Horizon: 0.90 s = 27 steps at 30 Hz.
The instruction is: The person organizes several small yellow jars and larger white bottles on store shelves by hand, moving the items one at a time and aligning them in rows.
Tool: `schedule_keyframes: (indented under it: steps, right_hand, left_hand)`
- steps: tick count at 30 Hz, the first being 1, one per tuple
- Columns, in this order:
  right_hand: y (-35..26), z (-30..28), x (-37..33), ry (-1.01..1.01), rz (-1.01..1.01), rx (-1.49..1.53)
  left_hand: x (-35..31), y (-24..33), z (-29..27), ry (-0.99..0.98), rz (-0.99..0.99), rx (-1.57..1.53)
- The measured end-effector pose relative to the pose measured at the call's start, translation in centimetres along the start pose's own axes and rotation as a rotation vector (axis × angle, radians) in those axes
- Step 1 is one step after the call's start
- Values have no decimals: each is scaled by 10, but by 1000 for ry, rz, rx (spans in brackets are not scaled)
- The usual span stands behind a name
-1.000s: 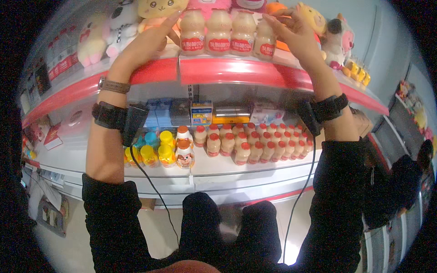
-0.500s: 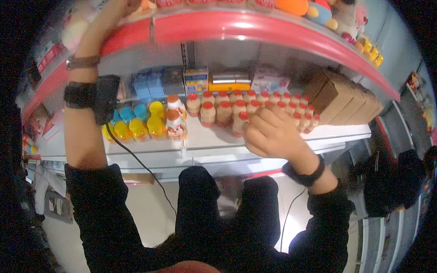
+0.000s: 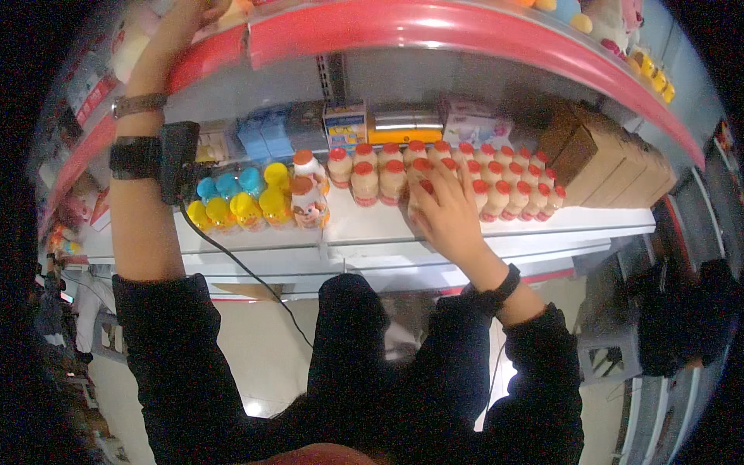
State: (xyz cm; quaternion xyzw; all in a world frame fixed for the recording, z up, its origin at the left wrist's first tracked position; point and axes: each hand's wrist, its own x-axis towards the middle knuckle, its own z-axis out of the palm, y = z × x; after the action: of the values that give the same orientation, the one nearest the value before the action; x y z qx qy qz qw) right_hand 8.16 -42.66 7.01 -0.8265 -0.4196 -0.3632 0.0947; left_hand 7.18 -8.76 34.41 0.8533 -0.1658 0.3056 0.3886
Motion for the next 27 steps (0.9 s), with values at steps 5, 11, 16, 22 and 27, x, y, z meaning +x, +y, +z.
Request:
schedule_keyframes:
  steps: [5,11,16,22,27]
  right_hand:
    - [-6,5,0,13,42,-6]
    - [-8,7,1,75,0,49]
    - [-14,-45,4,312,-187,54]
    - [17,-122,110,787,-155,43]
    - [68,-132,215,761,-156,445]
  left_hand:
    - [-9,20,4,-147,306,303]
    - [-5,-8,-5,-98,274,412]
    - [-3,-4,9,-139,204,284]
    - [1,-15,5,-158,72,344]
    - [5,-23,3,-208,377,444]
